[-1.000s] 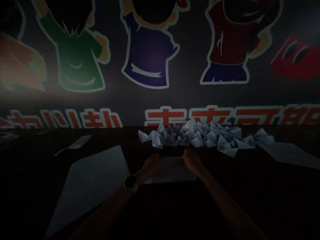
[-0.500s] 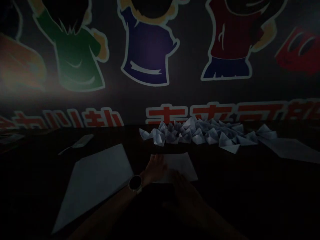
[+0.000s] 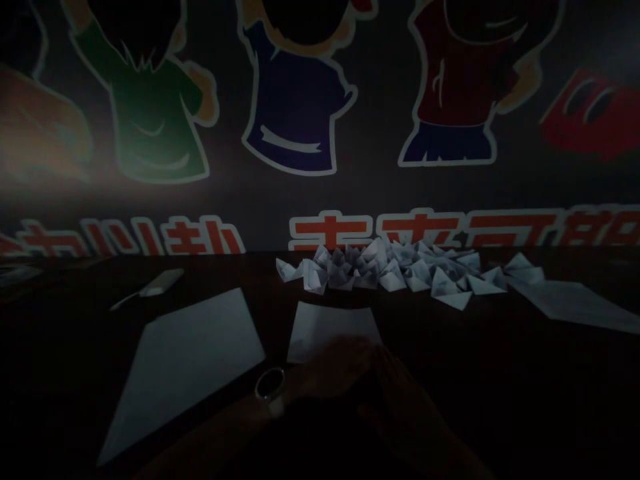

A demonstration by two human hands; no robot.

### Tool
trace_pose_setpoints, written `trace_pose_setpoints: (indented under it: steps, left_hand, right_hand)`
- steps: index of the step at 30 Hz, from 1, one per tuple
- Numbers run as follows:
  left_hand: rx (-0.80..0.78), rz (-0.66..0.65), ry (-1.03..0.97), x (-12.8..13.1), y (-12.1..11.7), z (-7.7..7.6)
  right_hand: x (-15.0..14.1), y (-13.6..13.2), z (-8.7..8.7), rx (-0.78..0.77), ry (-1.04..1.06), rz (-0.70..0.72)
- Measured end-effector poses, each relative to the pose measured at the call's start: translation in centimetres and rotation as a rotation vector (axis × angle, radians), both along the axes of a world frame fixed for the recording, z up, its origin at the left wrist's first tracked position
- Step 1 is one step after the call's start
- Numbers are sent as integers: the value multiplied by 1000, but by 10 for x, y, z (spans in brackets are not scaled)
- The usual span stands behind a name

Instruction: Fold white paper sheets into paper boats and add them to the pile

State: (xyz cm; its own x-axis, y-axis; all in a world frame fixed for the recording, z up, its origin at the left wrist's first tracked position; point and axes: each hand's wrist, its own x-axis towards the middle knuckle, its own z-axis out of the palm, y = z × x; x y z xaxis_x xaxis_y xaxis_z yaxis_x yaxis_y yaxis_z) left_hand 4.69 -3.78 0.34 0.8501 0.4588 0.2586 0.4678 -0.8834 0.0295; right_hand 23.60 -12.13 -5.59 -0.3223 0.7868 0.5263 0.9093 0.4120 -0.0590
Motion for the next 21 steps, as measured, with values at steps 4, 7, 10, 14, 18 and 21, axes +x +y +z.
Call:
trace_pose_setpoints:
  steps: [4,7,10,14,18,21]
  left_hand:
    - [-97,-30,-62,-18,-30,2]
    - [-102,53,-44,-53,-42,5]
    - [-39,140,-37,-93,-50,6]
    - [55,191,14,-128,-59,4]
    - [169,258,15,-138,-69,3]
    - [266,252,17,-137,-82,0]
  right_hand:
    - [2,2,-6,-23,-20,-16]
    - [4,2,-8,-24,-48,-9]
    - [4,2,-7,-45,-62,-8]
    - [4,1,-3,-73,-56,-16]
    - [4,1,0,-85,-57,0]
    - [5,2,0,-100,-56,-3]
